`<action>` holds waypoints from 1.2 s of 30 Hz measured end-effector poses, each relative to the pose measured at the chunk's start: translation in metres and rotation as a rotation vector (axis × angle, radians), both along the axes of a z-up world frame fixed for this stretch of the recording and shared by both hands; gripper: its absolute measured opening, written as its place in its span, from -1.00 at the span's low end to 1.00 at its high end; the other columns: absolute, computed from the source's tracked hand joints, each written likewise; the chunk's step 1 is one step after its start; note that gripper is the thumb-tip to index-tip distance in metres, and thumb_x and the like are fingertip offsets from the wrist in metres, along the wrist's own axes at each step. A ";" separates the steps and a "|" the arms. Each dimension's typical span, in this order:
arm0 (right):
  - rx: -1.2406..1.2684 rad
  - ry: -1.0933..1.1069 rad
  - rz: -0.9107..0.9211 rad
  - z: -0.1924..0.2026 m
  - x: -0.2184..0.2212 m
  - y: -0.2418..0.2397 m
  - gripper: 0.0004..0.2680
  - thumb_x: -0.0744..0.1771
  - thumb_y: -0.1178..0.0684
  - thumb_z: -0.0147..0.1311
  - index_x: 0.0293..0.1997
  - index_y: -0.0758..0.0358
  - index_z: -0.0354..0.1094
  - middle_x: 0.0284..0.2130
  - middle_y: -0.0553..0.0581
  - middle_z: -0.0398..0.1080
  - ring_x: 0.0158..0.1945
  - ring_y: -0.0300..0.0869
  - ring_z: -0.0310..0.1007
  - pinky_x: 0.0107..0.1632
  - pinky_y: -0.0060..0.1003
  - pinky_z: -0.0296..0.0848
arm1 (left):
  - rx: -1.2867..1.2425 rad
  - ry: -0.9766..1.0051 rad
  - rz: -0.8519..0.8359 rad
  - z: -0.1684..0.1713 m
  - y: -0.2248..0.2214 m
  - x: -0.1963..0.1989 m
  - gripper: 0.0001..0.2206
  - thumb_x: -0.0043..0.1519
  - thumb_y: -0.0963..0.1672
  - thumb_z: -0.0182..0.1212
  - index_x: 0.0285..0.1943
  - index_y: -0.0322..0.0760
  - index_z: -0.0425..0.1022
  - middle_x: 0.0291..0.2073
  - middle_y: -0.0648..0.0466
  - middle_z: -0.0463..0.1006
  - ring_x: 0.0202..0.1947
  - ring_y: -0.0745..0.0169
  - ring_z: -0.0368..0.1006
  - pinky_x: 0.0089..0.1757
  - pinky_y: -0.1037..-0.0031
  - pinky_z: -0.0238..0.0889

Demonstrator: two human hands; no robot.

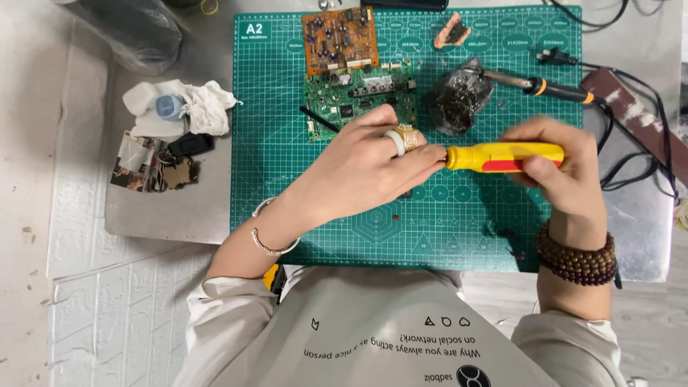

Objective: Repairing a circuit board by connecting wires and using a screwdriver to adjust components

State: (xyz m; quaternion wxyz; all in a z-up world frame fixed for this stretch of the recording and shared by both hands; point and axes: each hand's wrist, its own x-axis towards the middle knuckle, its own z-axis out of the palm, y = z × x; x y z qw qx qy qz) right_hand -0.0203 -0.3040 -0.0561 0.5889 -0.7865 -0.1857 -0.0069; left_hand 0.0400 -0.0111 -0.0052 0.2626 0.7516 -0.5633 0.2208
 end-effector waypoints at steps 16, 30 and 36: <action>-0.019 0.011 -0.038 -0.017 -0.002 -0.007 -0.59 0.31 -0.23 -0.04 0.01 0.41 0.25 -0.35 0.14 0.40 -0.51 -0.33 0.37 -0.44 -0.56 0.33 | 0.023 -0.024 0.033 -0.007 0.003 0.003 -0.89 0.34 -0.18 0.32 -0.04 -0.29 0.49 -0.65 0.08 0.14 -0.63 0.14 -0.01 -0.30 0.38 0.12; -0.081 0.070 -0.040 -0.007 -0.008 -0.008 -0.69 0.31 -0.05 -0.02 0.02 0.40 0.14 -0.34 0.15 0.31 -0.50 -0.30 0.27 -0.44 -0.53 0.25 | 0.053 -0.020 -0.005 -0.005 0.004 0.006 -0.87 0.36 -0.21 0.32 0.00 -0.33 0.46 -0.62 0.08 0.19 -0.64 0.14 0.01 -0.25 0.35 0.16; -0.120 -0.002 -0.053 -0.011 -0.009 -0.009 -0.68 0.30 -0.05 0.01 -0.04 0.51 0.21 -0.39 0.21 0.28 -0.50 -0.24 0.20 -0.41 -0.46 0.15 | 0.052 0.003 -0.028 0.001 0.003 0.006 -0.88 0.38 -0.23 0.25 -0.01 -0.36 0.38 -0.46 0.07 0.40 -0.57 0.15 0.08 -0.26 0.37 0.09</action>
